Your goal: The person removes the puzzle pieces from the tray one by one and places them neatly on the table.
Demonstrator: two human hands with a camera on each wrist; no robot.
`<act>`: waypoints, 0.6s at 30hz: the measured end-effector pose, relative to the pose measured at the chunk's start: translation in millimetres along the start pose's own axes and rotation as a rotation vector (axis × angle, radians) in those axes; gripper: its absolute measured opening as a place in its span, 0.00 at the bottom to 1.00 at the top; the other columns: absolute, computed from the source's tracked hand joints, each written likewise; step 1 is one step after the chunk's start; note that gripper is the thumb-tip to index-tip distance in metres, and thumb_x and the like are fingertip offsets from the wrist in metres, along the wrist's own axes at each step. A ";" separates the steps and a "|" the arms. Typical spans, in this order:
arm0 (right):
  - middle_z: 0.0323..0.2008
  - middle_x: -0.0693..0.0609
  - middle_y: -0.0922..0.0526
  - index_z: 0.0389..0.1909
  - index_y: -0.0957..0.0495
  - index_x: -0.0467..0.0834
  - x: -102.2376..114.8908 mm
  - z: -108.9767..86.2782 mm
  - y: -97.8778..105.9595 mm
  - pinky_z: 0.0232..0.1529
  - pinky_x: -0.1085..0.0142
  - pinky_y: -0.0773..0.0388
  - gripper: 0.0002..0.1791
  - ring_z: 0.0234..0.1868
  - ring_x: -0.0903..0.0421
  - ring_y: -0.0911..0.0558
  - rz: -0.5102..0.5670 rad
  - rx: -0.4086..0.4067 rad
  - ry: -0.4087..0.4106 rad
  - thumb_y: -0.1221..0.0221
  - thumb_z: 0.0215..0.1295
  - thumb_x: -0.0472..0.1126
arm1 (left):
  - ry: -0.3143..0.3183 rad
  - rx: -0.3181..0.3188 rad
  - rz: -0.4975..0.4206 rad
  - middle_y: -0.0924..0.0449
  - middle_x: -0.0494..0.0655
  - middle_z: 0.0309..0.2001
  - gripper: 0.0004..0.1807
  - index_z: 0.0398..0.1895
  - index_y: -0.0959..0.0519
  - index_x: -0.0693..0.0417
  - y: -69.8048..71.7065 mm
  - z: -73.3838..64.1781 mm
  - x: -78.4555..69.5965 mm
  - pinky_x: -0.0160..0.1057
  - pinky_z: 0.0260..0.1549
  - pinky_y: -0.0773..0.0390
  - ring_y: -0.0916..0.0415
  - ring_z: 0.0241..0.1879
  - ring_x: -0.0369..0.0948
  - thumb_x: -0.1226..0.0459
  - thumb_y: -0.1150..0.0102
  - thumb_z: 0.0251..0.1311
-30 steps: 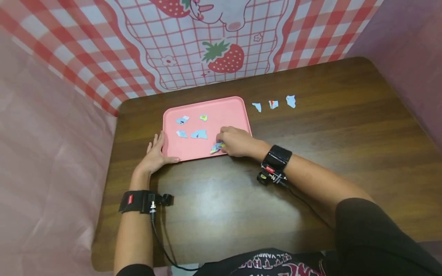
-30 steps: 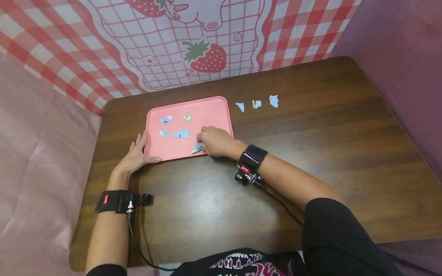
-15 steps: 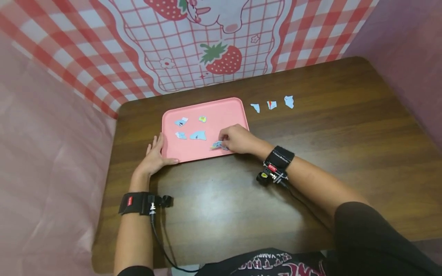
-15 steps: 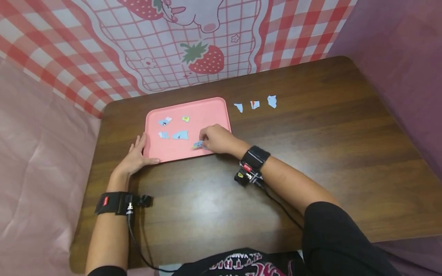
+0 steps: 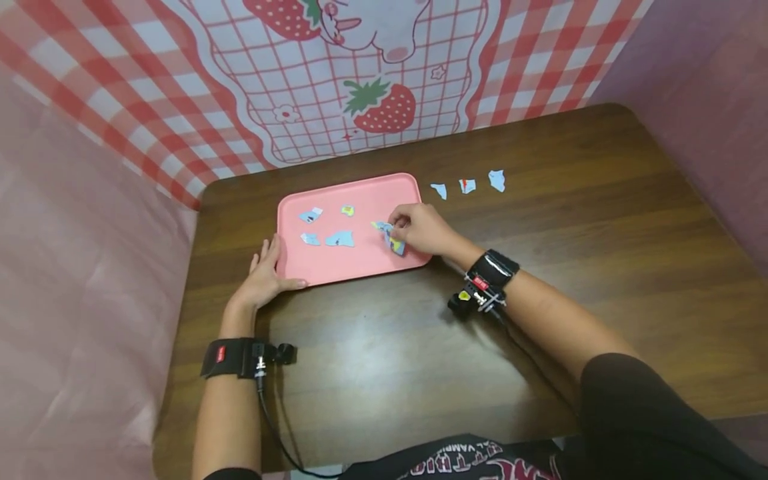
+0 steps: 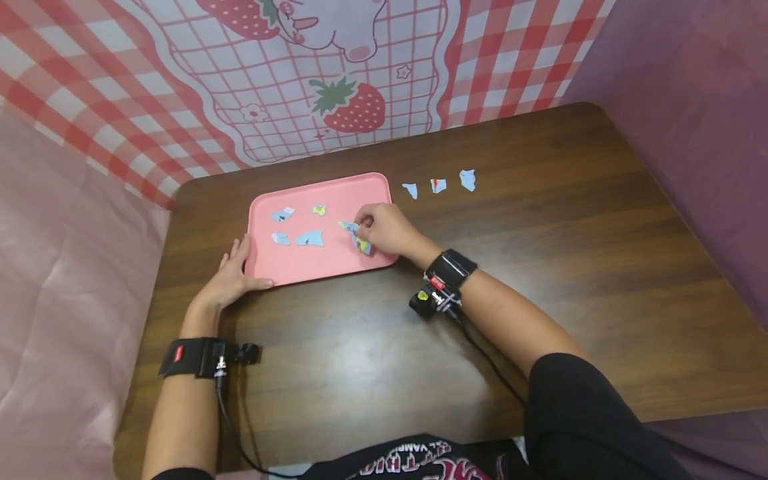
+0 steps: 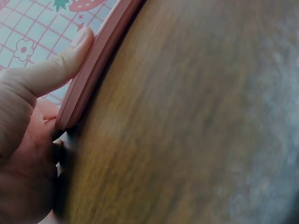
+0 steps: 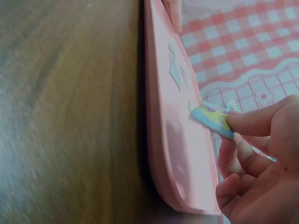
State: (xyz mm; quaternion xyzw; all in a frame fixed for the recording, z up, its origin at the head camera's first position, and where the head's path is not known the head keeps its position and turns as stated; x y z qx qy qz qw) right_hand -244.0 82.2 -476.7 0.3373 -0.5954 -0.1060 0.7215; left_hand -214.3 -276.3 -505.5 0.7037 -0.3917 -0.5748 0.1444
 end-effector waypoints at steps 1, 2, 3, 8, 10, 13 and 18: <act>0.30 0.49 0.16 0.40 0.16 0.37 -1.0 0.5 2.2 0.35 0.66 0.26 0.07 0.32 0.56 0.20 0.003 -0.013 -0.002 0.36 0.62 0.33 | -0.002 0.001 -0.001 0.75 0.51 0.81 0.71 0.81 0.71 0.54 0.0 -0.2 0.1 0.57 0.71 0.78 0.84 0.78 0.46 0.52 0.23 0.51; 0.31 0.48 0.16 0.42 0.16 0.37 -1.6 0.7 4.9 0.36 0.66 0.26 0.08 0.32 0.56 0.20 0.004 -0.025 -0.003 0.37 0.62 0.32 | -0.005 0.001 -0.002 0.75 0.51 0.81 0.71 0.81 0.71 0.54 0.0 -0.1 0.1 0.57 0.72 0.78 0.84 0.78 0.46 0.52 0.23 0.52; 0.31 0.48 0.16 0.44 0.16 0.36 -2.2 0.8 7.8 0.36 0.66 0.26 0.10 0.32 0.56 0.20 0.007 -0.035 -0.003 0.38 0.62 0.32 | -0.005 0.001 -0.004 0.75 0.51 0.81 0.71 0.81 0.71 0.54 -0.1 0.0 0.3 0.57 0.72 0.79 0.84 0.78 0.46 0.52 0.23 0.51; 0.33 0.45 0.17 0.44 0.16 0.34 -5.5 0.4 22.7 0.38 0.64 0.26 0.11 0.35 0.53 0.21 0.026 -0.065 -0.015 0.40 0.63 0.32 | -0.009 0.000 0.002 0.75 0.51 0.81 0.71 0.81 0.71 0.54 -0.2 -0.1 1.3 0.56 0.72 0.78 0.84 0.78 0.46 0.52 0.23 0.51; 0.34 0.45 0.17 0.44 0.16 0.34 -8.2 0.1 28.6 0.37 0.65 0.27 0.10 0.36 0.53 0.21 0.019 -0.081 -0.030 0.39 0.64 0.33 | -0.014 -0.002 0.009 0.75 0.51 0.81 0.71 0.81 0.70 0.55 0.1 -0.2 1.7 0.56 0.72 0.78 0.83 0.78 0.47 0.52 0.23 0.51; 0.34 0.44 0.16 0.44 0.16 0.35 -14.4 0.1 37.3 0.35 0.67 0.28 0.10 0.35 0.53 0.20 0.017 -0.112 -0.051 0.39 0.64 0.34 | -0.022 -0.002 0.009 0.75 0.52 0.81 0.71 0.81 0.70 0.55 0.2 -0.2 1.9 0.56 0.72 0.79 0.83 0.78 0.47 0.52 0.23 0.51; 0.33 0.42 0.15 0.43 0.17 0.33 -26.2 -0.6 51.0 0.34 0.69 0.28 0.10 0.34 0.53 0.20 0.032 -0.163 -0.081 0.38 0.63 0.33 | -0.032 -0.006 0.016 0.74 0.53 0.81 0.70 0.81 0.70 0.57 0.2 -1.1 1.6 0.55 0.72 0.79 0.83 0.78 0.47 0.53 0.23 0.52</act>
Point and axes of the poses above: each hand's wrist, its own z-axis towards the middle knuckle, its own y-axis out of the back of the hand, x = y × z, the point moved 1 cm from there along z, towards the middle knuckle
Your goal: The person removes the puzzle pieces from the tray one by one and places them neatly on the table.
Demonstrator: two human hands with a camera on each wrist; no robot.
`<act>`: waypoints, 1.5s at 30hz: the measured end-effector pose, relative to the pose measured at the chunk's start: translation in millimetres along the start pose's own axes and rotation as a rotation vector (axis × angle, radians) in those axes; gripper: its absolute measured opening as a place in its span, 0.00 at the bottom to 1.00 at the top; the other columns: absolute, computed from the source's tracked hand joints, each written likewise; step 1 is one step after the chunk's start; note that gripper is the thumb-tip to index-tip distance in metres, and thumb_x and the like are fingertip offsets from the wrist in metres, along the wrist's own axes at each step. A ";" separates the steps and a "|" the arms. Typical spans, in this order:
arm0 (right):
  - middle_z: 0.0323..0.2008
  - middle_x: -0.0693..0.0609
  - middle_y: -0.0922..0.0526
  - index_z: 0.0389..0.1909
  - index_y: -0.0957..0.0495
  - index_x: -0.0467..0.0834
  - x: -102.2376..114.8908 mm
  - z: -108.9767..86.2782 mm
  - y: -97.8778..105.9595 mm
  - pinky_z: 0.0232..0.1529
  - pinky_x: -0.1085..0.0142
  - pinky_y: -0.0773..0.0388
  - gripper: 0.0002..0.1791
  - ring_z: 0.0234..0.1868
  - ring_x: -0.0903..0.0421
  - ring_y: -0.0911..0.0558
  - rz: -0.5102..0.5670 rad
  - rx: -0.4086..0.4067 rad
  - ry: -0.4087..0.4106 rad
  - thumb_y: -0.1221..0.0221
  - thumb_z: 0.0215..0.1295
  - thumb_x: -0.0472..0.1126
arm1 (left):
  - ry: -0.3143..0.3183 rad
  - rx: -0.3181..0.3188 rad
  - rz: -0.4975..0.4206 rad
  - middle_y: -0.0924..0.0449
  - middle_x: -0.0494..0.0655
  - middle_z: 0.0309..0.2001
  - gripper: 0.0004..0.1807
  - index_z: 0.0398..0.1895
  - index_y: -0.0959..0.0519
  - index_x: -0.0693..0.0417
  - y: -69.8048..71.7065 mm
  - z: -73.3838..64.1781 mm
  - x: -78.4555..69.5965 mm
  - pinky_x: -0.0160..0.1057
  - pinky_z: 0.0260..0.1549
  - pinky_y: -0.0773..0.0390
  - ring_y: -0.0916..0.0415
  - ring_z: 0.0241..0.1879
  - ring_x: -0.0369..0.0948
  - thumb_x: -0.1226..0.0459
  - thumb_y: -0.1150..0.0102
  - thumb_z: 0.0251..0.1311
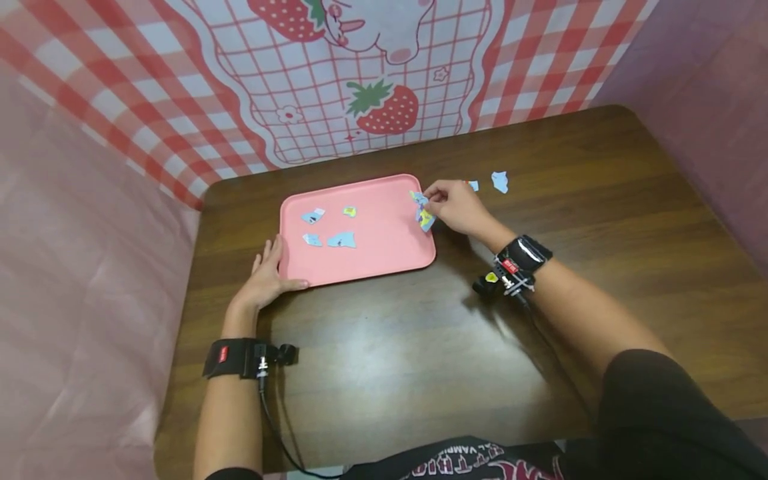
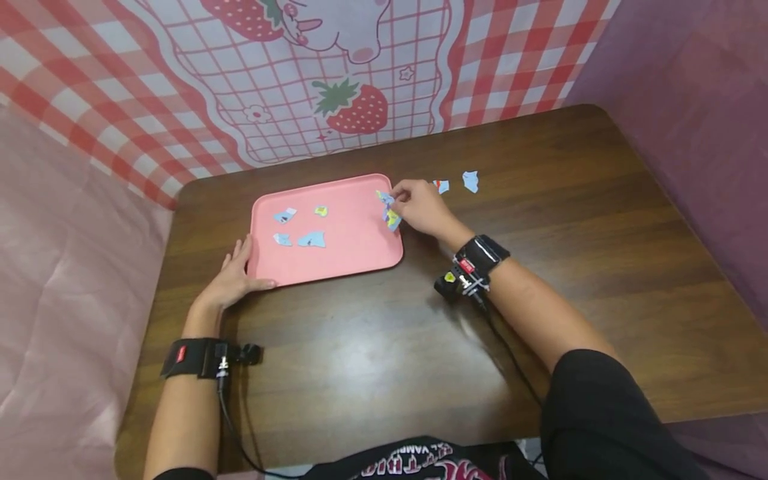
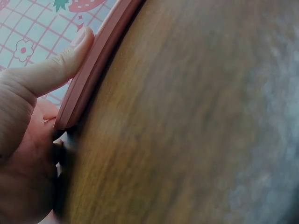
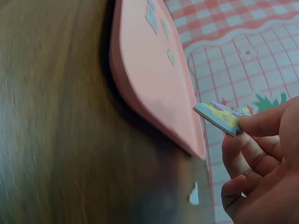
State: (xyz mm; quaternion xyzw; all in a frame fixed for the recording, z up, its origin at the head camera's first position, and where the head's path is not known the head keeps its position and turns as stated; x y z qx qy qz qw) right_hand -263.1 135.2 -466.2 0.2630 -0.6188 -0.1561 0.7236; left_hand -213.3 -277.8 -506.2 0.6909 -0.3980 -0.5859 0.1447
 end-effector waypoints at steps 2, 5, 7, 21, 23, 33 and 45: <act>0.34 0.42 0.15 0.43 0.16 0.33 -4.4 -0.2 6.9 0.35 0.68 0.28 0.10 0.34 0.53 0.20 -0.015 -0.026 -0.010 0.37 0.63 0.34 | 0.001 0.001 -0.005 0.74 0.53 0.81 0.70 0.81 0.70 0.57 -1.1 0.4 -1.0 0.55 0.72 0.79 0.83 0.78 0.47 0.53 0.23 0.52; 0.35 0.41 0.14 0.44 0.16 0.34 -10.5 -0.6 17.4 0.38 0.66 0.27 0.10 0.35 0.53 0.19 -0.047 -0.056 -0.029 0.37 0.63 0.34 | 0.002 0.004 -0.012 0.74 0.53 0.81 0.69 0.81 0.70 0.56 -2.9 1.6 -2.4 0.55 0.72 0.79 0.83 0.78 0.47 0.53 0.23 0.52; 0.36 0.41 0.14 0.44 0.16 0.33 -15.8 -0.1 23.9 0.39 0.67 0.27 0.11 0.35 0.54 0.19 -0.051 -0.067 -0.035 0.37 0.64 0.34 | 0.001 0.006 -0.012 0.74 0.52 0.81 0.69 0.81 0.70 0.56 -3.9 2.7 -3.4 0.55 0.72 0.79 0.83 0.78 0.47 0.53 0.24 0.52; 0.35 0.40 0.17 0.44 0.19 0.32 -49.2 2.9 50.5 0.37 0.67 0.30 0.10 0.34 0.56 0.24 -0.073 -0.140 -0.109 0.40 0.64 0.33 | 0.039 0.003 -0.033 0.76 0.51 0.81 0.71 0.81 0.71 0.51 0.9 -7.7 1.9 0.64 0.70 0.77 0.85 0.78 0.49 0.48 0.24 0.51; 0.36 0.39 0.17 0.44 0.19 0.32 -54.0 1.8 56.9 0.37 0.66 0.31 0.11 0.34 0.56 0.24 -0.078 -0.158 -0.131 0.40 0.65 0.33 | 0.025 0.004 -0.033 0.75 0.51 0.81 0.71 0.81 0.71 0.51 0.6 -6.6 1.3 0.63 0.70 0.77 0.85 0.78 0.49 0.48 0.24 0.51; 0.35 0.43 0.17 0.45 0.19 0.31 -73.1 2.7 77.2 0.38 0.69 0.31 0.11 0.34 0.60 0.25 -0.097 -0.214 -0.180 0.40 0.65 0.33 | -0.005 0.016 -0.008 0.75 0.53 0.81 0.70 0.81 0.71 0.55 -0.5 -0.5 1.3 0.57 0.71 0.79 0.84 0.78 0.48 0.51 0.24 0.52; 0.31 0.52 0.21 0.45 0.20 0.32 -91.8 2.4 102.9 0.33 0.69 0.33 0.13 0.33 0.60 0.27 -0.113 -0.280 -0.279 0.44 0.64 0.36 | -0.005 0.003 -0.004 0.74 0.53 0.81 0.70 0.81 0.71 0.57 -0.1 0.7 3.1 0.55 0.72 0.79 0.83 0.78 0.48 0.52 0.24 0.52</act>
Point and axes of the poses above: each hand's wrist, its own z-axis towards the middle knuckle, its own y-axis out of the back of the hand, x = y × z, the point moved 1 cm from there along z, towards the middle knuckle
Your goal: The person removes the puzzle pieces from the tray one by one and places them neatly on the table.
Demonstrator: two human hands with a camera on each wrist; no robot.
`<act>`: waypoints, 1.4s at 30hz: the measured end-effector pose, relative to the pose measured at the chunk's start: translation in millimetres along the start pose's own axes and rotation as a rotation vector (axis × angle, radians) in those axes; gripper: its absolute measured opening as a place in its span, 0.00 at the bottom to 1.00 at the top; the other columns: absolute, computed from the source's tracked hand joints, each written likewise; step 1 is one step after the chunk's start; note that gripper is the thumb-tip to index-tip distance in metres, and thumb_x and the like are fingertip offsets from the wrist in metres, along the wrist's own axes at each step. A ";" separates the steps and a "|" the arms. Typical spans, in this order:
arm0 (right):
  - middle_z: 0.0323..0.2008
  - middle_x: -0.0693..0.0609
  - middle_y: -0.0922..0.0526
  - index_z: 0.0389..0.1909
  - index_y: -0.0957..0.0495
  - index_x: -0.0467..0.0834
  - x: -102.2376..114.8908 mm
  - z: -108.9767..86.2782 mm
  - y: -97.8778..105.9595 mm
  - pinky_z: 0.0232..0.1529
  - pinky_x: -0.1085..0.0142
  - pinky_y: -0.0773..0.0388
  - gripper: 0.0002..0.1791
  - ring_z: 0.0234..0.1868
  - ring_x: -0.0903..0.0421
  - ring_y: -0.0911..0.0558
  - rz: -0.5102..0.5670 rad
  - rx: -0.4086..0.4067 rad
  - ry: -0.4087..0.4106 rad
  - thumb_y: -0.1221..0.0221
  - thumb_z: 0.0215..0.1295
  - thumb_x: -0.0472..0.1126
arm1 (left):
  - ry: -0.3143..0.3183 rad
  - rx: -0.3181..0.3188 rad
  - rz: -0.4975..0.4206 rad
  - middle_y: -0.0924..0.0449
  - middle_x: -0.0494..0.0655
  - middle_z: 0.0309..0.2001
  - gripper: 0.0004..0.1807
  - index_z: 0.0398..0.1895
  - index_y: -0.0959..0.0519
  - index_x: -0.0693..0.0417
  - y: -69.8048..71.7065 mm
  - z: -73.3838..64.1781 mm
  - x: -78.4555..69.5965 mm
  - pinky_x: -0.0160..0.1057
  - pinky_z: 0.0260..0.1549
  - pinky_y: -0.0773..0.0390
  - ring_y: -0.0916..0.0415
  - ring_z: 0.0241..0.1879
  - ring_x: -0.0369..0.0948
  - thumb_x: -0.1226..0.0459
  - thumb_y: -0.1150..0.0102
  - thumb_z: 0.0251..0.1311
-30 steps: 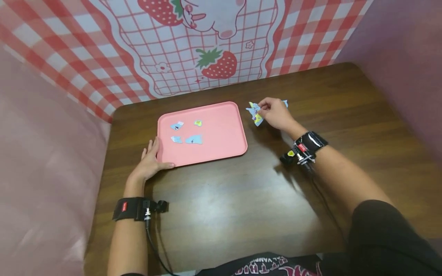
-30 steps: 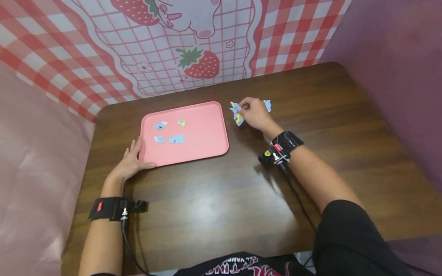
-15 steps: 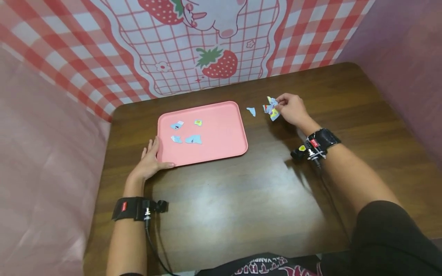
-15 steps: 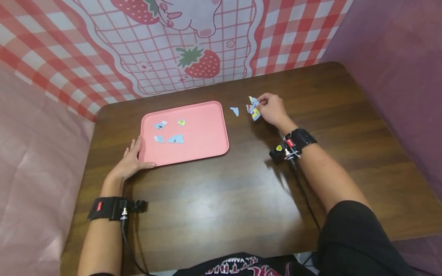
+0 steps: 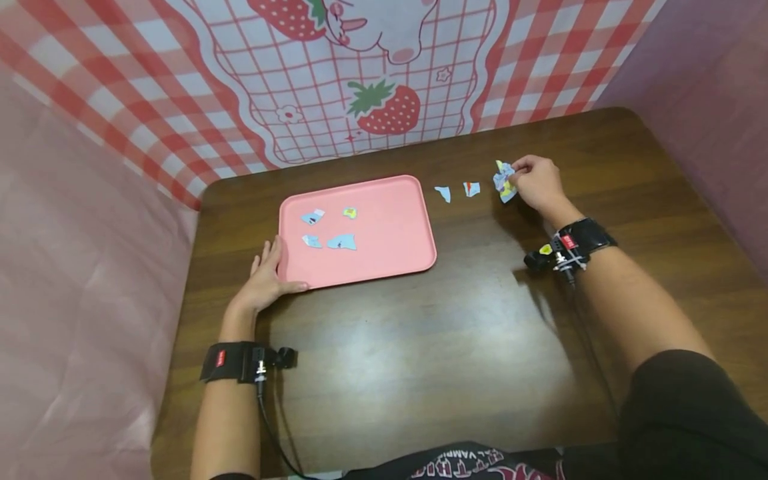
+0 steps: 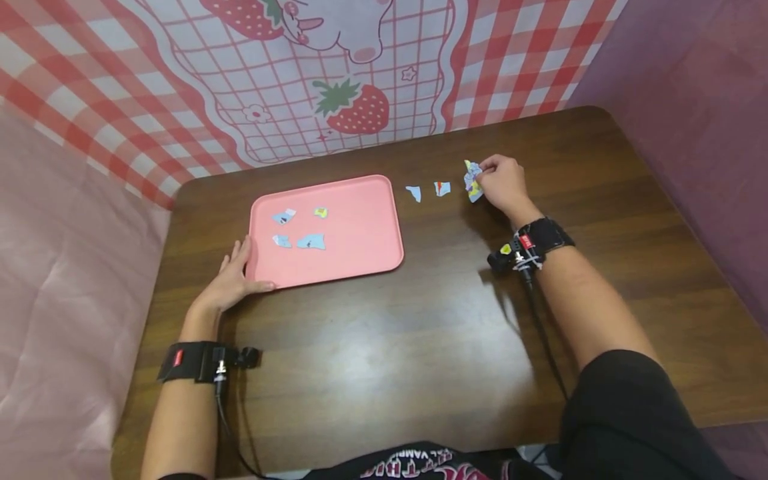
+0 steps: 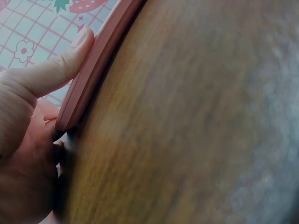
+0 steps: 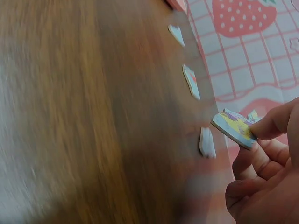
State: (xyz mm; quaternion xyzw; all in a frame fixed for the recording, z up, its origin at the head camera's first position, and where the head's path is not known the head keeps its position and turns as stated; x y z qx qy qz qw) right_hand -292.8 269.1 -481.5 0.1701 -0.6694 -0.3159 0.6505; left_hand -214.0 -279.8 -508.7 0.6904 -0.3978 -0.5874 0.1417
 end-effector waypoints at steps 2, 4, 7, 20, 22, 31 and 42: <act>0.32 0.51 0.20 0.46 0.20 0.32 -3.5 0.7 5.1 0.33 0.69 0.33 0.14 0.34 0.59 0.27 -0.004 -0.008 -0.020 0.44 0.65 0.37 | 0.006 0.001 -0.005 0.74 0.53 0.81 0.70 0.81 0.71 0.56 -0.2 0.2 -0.3 0.56 0.72 0.79 0.84 0.78 0.48 0.51 0.24 0.52; 0.33 0.49 0.20 0.46 0.20 0.32 -7.1 1.4 9.6 0.33 0.68 0.33 0.14 0.34 0.58 0.27 -0.012 -0.015 -0.036 0.44 0.65 0.37 | 0.011 0.001 -0.010 0.74 0.52 0.81 0.70 0.81 0.71 0.55 -0.4 0.6 -0.7 0.56 0.72 0.79 0.84 0.78 0.47 0.51 0.24 0.52; 0.34 0.46 0.19 0.47 0.20 0.32 -12.4 1.8 14.9 0.33 0.69 0.33 0.15 0.35 0.57 0.27 -0.030 -0.025 -0.050 0.44 0.66 0.38 | 0.020 0.002 -0.015 0.75 0.52 0.81 0.71 0.81 0.71 0.54 -0.5 0.7 -1.7 0.56 0.72 0.79 0.84 0.78 0.47 0.50 0.24 0.52; 0.52 0.35 0.17 0.57 0.20 0.33 -35.4 4.5 23.7 0.46 0.62 0.30 0.22 0.52 0.43 0.23 -0.102 -0.050 -0.125 0.43 0.68 0.42 | 0.023 0.007 -0.016 0.75 0.51 0.81 0.71 0.81 0.71 0.54 -1.0 0.4 -1.6 0.56 0.71 0.79 0.84 0.78 0.47 0.51 0.23 0.52; 0.54 0.35 0.18 0.58 0.20 0.33 -37.4 5.8 25.0 0.52 0.56 0.30 0.23 0.55 0.40 0.24 -0.113 -0.048 -0.130 0.43 0.68 0.43 | 0.021 0.007 -0.017 0.75 0.52 0.81 0.71 0.81 0.71 0.54 -1.7 0.6 -0.9 0.56 0.71 0.80 0.84 0.78 0.47 0.51 0.23 0.52; 0.57 0.31 0.21 0.58 0.21 0.30 -37.0 12.0 28.2 0.58 0.45 0.33 0.26 0.59 0.33 0.28 -0.158 -0.003 -0.143 0.44 0.68 0.46 | 0.019 0.001 -0.014 0.75 0.51 0.81 0.70 0.81 0.72 0.53 0.9 0.6 -2.5 0.57 0.71 0.80 0.85 0.78 0.46 0.51 0.24 0.52; 0.55 0.32 0.20 0.56 0.19 0.32 -33.7 12.5 24.6 0.55 0.43 0.29 0.26 0.57 0.32 0.25 -0.247 -0.013 -0.200 0.47 0.63 0.45 | 0.031 -0.013 -0.032 0.75 0.50 0.81 0.71 0.81 0.71 0.51 -4.5 -0.9 -0.6 0.60 0.71 0.78 0.85 0.78 0.47 0.50 0.23 0.51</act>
Point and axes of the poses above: each hand's wrist, its own z-axis towards the middle knuckle, its own y-axis out of the back of the hand, x = y × z, the point moved 1 cm from there along z, towards the middle knuckle
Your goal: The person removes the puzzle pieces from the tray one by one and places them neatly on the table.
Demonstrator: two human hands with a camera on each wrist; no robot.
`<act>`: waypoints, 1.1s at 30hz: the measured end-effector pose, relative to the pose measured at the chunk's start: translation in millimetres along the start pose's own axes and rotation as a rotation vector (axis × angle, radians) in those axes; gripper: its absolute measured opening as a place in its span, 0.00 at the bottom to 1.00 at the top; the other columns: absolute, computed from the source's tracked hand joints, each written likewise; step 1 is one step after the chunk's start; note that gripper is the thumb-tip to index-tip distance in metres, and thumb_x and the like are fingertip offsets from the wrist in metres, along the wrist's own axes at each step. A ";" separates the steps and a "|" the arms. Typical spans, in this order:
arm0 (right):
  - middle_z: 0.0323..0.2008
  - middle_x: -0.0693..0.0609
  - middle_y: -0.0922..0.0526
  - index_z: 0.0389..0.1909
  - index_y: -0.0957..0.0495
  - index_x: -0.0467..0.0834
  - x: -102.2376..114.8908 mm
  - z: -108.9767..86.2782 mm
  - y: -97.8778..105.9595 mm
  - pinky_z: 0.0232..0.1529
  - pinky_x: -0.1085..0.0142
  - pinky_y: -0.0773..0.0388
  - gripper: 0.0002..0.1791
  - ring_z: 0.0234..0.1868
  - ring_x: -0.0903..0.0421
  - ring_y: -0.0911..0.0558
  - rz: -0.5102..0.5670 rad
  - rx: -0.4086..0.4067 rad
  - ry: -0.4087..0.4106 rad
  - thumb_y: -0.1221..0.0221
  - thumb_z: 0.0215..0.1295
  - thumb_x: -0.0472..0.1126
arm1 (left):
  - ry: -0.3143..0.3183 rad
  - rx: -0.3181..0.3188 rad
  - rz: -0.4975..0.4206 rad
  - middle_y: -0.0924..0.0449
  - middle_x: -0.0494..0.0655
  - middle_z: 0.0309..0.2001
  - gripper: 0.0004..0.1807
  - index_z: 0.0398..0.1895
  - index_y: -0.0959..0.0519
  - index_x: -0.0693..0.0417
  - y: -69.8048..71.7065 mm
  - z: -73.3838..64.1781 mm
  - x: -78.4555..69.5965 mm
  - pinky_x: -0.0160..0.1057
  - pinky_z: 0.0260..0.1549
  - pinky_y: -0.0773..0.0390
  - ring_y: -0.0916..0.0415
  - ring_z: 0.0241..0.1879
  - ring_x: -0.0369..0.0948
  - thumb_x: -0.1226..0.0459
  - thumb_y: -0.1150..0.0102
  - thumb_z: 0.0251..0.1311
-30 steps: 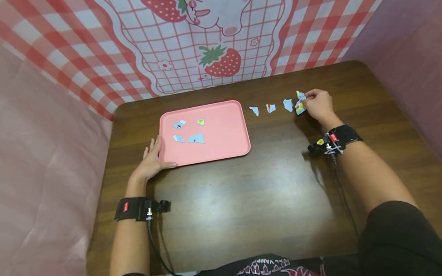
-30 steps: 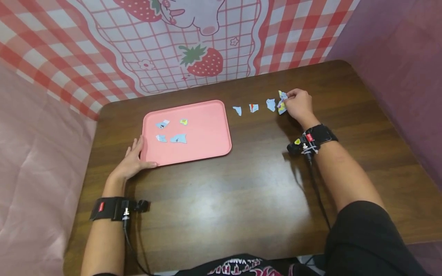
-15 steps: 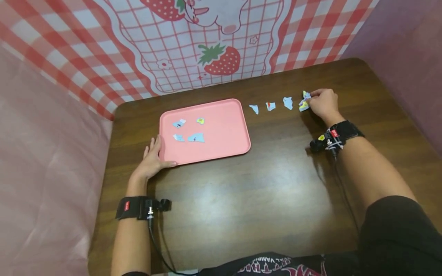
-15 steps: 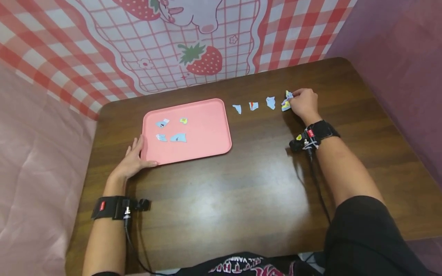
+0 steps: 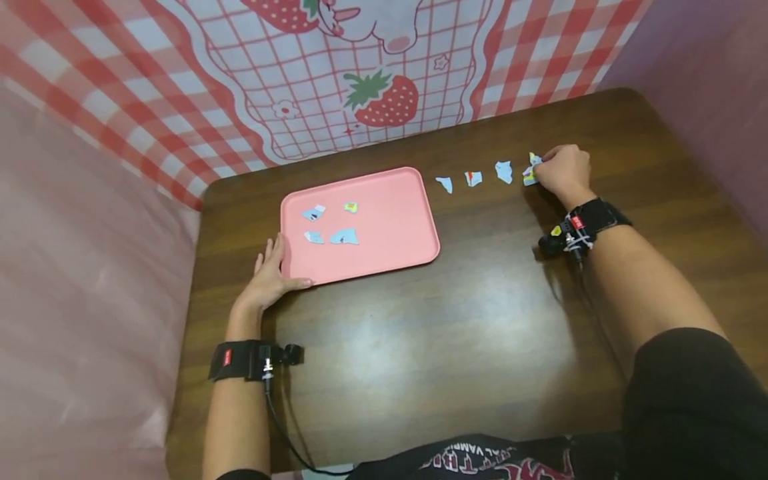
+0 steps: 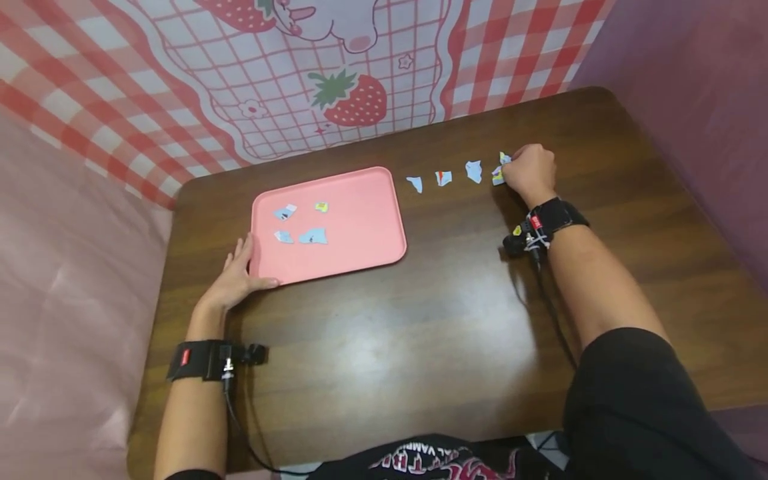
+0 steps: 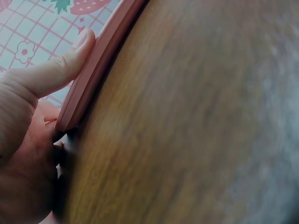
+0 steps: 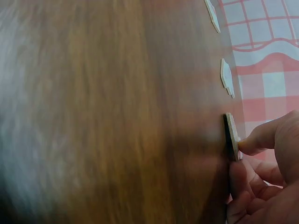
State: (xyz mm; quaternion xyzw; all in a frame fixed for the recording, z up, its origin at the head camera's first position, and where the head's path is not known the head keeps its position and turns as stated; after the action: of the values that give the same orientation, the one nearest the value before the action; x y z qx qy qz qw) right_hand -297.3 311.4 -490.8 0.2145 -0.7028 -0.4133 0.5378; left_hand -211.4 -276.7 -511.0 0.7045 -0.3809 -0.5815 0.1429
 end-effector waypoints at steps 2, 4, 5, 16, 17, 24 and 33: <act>0.57 0.31 0.21 0.58 0.20 0.33 4.1 1.0 0.9 0.55 0.41 0.28 0.27 0.57 0.31 0.26 -0.026 0.016 -0.015 0.47 0.63 0.45 | 0.008 -0.002 -0.014 0.75 0.51 0.81 0.71 0.81 0.71 0.51 -4.6 -2.1 2.9 0.59 0.71 0.78 0.85 0.78 0.47 0.50 0.23 0.51; 0.58 0.31 0.22 0.60 0.21 0.35 8.6 1.9 0.9 0.54 0.40 0.28 0.28 0.58 0.30 0.26 -0.042 0.044 -0.039 0.48 0.63 0.45 | 0.012 0.000 -0.018 0.75 0.51 0.81 0.71 0.81 0.71 0.52 -8.4 -4.7 6.8 0.59 0.71 0.78 0.84 0.78 0.47 0.50 0.23 0.51; 0.59 0.31 0.23 0.60 0.21 0.36 10.7 2.5 0.5 0.53 0.40 0.28 0.28 0.58 0.29 0.27 -0.051 0.057 -0.047 0.48 0.63 0.45 | 0.014 0.000 -0.018 0.75 0.51 0.81 0.71 0.81 0.72 0.52 -9.7 -6.0 8.5 0.58 0.71 0.78 0.84 0.78 0.47 0.50 0.23 0.51; 0.60 0.32 0.24 0.61 0.22 0.37 17.4 4.6 -6.6 0.54 0.40 0.28 0.28 0.60 0.31 0.27 -0.046 0.068 -0.068 0.48 0.63 0.45 | 0.028 -0.019 -0.017 0.76 0.49 0.81 0.71 0.81 0.72 0.47 1.0 -5.7 11.1 0.64 0.70 0.76 0.86 0.77 0.50 0.49 0.23 0.51; 0.60 0.32 0.24 0.61 0.22 0.37 16.2 4.2 -6.9 0.54 0.41 0.28 0.28 0.60 0.32 0.27 -0.043 0.068 -0.073 0.48 0.63 0.45 | 0.020 -0.015 -0.006 0.76 0.49 0.81 0.71 0.81 0.72 0.48 2.1 -4.3 10.5 0.63 0.70 0.77 0.85 0.77 0.49 0.49 0.23 0.51; 0.59 0.33 0.23 0.62 0.23 0.37 10.8 0.9 -8.1 0.52 0.41 0.27 0.28 0.58 0.34 0.26 -0.016 0.059 -0.076 0.48 0.65 0.47 | 0.006 -0.007 0.022 0.75 0.48 0.81 0.70 0.81 0.71 0.50 9.4 0.3 4.6 0.61 0.71 0.77 0.85 0.78 0.48 0.50 0.24 0.52; 0.57 0.36 0.20 0.61 0.23 0.37 13.8 -10.5 -6.3 0.54 0.41 0.29 0.31 0.59 0.34 0.25 0.031 -0.079 -0.051 0.53 0.68 0.55 | -0.012 -0.004 0.023 0.73 0.49 0.81 0.70 0.82 0.69 0.52 4.9 3.8 2.7 0.54 0.72 0.78 0.83 0.78 0.44 0.52 0.22 0.50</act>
State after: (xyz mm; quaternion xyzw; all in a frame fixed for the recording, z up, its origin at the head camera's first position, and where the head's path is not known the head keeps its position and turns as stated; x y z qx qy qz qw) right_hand -292.9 293.8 -487.0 0.1719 -0.7027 -0.4376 0.5340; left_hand -216.6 -281.0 -510.9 0.6962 -0.3884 -0.5850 0.1487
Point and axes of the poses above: each hand's wrist, its own z-axis towards the middle knuckle, its own y-axis out of the back of the hand, x = y × z, the point moved 1 cm from there along z, towards the middle knuckle
